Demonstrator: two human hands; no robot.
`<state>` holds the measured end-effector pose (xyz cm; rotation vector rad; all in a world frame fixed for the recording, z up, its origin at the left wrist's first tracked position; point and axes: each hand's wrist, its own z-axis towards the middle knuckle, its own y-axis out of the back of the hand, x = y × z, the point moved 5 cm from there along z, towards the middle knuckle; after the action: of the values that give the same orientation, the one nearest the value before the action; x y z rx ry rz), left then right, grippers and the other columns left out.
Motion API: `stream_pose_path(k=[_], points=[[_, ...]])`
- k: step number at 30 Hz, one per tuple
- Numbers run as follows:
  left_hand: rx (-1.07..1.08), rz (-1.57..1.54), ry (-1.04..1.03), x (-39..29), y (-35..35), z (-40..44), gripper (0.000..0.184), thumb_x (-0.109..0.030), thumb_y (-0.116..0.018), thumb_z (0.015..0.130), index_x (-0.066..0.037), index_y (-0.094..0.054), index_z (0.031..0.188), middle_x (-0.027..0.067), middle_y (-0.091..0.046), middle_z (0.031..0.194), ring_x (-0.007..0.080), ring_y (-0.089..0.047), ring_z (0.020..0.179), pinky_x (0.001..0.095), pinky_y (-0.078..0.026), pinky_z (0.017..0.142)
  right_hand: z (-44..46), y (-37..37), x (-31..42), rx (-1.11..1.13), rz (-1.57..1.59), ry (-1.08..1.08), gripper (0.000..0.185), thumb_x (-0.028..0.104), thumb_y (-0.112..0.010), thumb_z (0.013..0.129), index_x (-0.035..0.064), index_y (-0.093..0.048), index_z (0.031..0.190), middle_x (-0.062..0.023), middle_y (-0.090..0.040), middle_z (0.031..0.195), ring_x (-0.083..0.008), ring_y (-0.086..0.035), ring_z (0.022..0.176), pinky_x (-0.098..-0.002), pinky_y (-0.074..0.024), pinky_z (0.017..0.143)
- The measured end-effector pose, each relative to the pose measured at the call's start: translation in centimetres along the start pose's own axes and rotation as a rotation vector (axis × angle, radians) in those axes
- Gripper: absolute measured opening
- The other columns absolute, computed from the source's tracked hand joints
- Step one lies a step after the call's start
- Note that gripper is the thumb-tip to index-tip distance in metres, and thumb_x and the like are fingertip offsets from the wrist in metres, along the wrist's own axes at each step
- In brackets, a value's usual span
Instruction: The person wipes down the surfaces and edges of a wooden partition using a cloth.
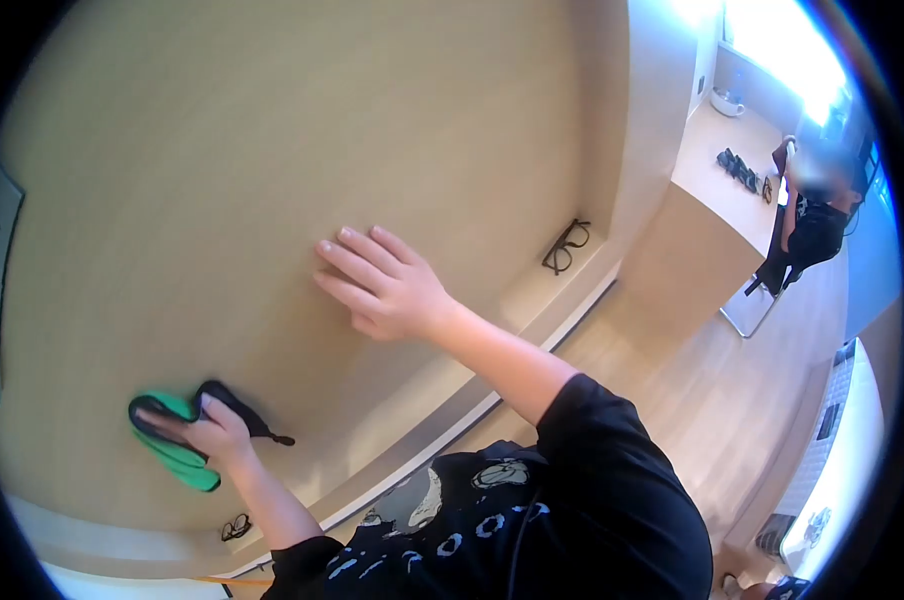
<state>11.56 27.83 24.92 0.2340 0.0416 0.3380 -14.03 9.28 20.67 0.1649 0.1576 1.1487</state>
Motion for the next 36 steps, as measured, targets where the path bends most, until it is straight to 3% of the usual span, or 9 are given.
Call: stream_pose_path(k=[4,8,10,18,23,26,29,34,36], points=[[-0.02,0.091,-0.17,-5.6,-1.6,1.8,0.078,-0.039,-0.049,0.093,0.012,-0.025,0.146,0.0389,-0.015,0.153,0.0564,-0.021,0.139,0.0593,-0.017,0.114,-4.5,4.9,-1.5,0.202,0.151,-0.146,0.051,0.007,-0.064,0.069,0.0086,-0.06,0.12,-0.0128,-0.057,0.131,-0.0299,-0.057,0.118,-0.0441,-0.0466,0.095],[-0.086,0.108,-0.15,-11.3,-2.0,4.6,0.076,-0.038,-0.05,0.093,0.011,-0.025,0.146,0.0387,-0.016,0.152,0.0568,-0.024,0.137,0.0603,-0.018,0.112,-12.2,10.4,-3.0,0.415,0.28,-0.409,0.049,0.007,-0.064,0.075,0.0061,-0.058,0.123,-0.0133,-0.063,0.115,-0.0299,-0.064,0.091,-0.0408,-0.0501,0.081],[-0.06,0.141,-0.16,-13.5,-2.3,6.0,0.076,-0.038,-0.051,0.091,0.003,-0.026,0.149,0.0374,-0.014,0.154,0.0583,-0.022,0.137,0.062,-0.019,0.111,-15.5,13.5,-3.0,0.462,0.277,-0.539,0.046,0.008,-0.063,0.077,0.0059,-0.058,0.123,-0.0134,-0.064,0.109,-0.0317,-0.064,0.087,-0.0415,-0.0508,0.078],[0.085,-0.062,-0.202,-29.1,-12.8,3.8,0.068,-0.03,-0.057,0.09,-0.002,-0.034,0.148,0.0343,-0.021,0.153,0.0531,-0.027,0.137,0.055,-0.025,0.113,-28.7,21.7,-7.9,0.645,0.264,-0.913,0.036,0.01,-0.059,0.082,0.0058,-0.058,0.118,-0.0125,-0.066,0.097,-0.0323,-0.065,0.082,-0.0435,-0.0522,0.075],[-0.006,-0.448,-0.233,-35.3,-14.6,4.8,0.059,-0.018,-0.055,0.092,0.002,-0.038,0.145,0.0362,-0.024,0.151,0.0503,-0.025,0.141,0.05,-0.022,0.116,-30.9,25.8,-9.0,0.587,0.236,-1.094,0.033,0.01,-0.06,0.083,0.0064,-0.059,0.116,-0.0116,-0.066,0.097,-0.0326,-0.065,0.082,-0.0429,-0.0521,0.075],[-0.156,-0.739,-0.306,-37.0,-16.2,4.0,0.066,-0.014,-0.06,0.086,-0.003,-0.039,0.148,0.0343,-0.02,0.154,0.0479,-0.023,0.144,0.0482,-0.022,0.116,-32.7,27.2,-9.3,0.546,0.22,-1.139,0.031,0.01,-0.06,0.084,0.0058,-0.059,0.115,-0.0128,-0.066,0.097,-0.0331,-0.065,0.081,-0.043,-0.0521,0.074],[-0.279,-1.055,-0.2,-40.8,-18.1,2.9,0.048,-0.017,-0.054,0.088,0.002,-0.052,0.133,0.0244,-0.043,0.143,0.0365,-0.044,0.132,0.0453,-0.035,0.108,-34.4,28.4,-10.0,0.538,0.155,-1.181,0.029,0.009,-0.06,0.085,0.0051,-0.06,0.114,-0.0144,-0.065,0.096,-0.0341,-0.065,0.08,-0.0433,-0.052,0.072],[0.474,-1.458,-0.095,-48.4,-28.1,-2.4,0.073,-0.055,-0.066,0.077,-0.002,-0.053,0.127,0.0212,-0.047,0.13,0.0384,-0.049,0.116,0.0554,-0.039,0.098,-34.5,30.2,-13.1,0.556,0.09,-1.247,0.025,0.007,-0.06,0.084,0.0047,-0.062,0.109,-0.0162,-0.065,0.091,-0.0361,-0.064,0.079,-0.0439,-0.0519,0.07],[0.441,-1.253,-0.255,-54.7,-24.1,0.8,0.079,-0.048,-0.075,0.073,-0.007,-0.048,0.135,0.0274,-0.03,0.141,0.0476,-0.035,0.126,0.0594,-0.033,0.102,-34.6,30.2,-15.1,0.602,0.073,-1.246,0.023,0.01,-0.06,0.085,0.0053,-0.063,0.107,-0.0159,-0.065,0.09,-0.0363,-0.064,0.08,-0.0445,-0.0516,0.071]])
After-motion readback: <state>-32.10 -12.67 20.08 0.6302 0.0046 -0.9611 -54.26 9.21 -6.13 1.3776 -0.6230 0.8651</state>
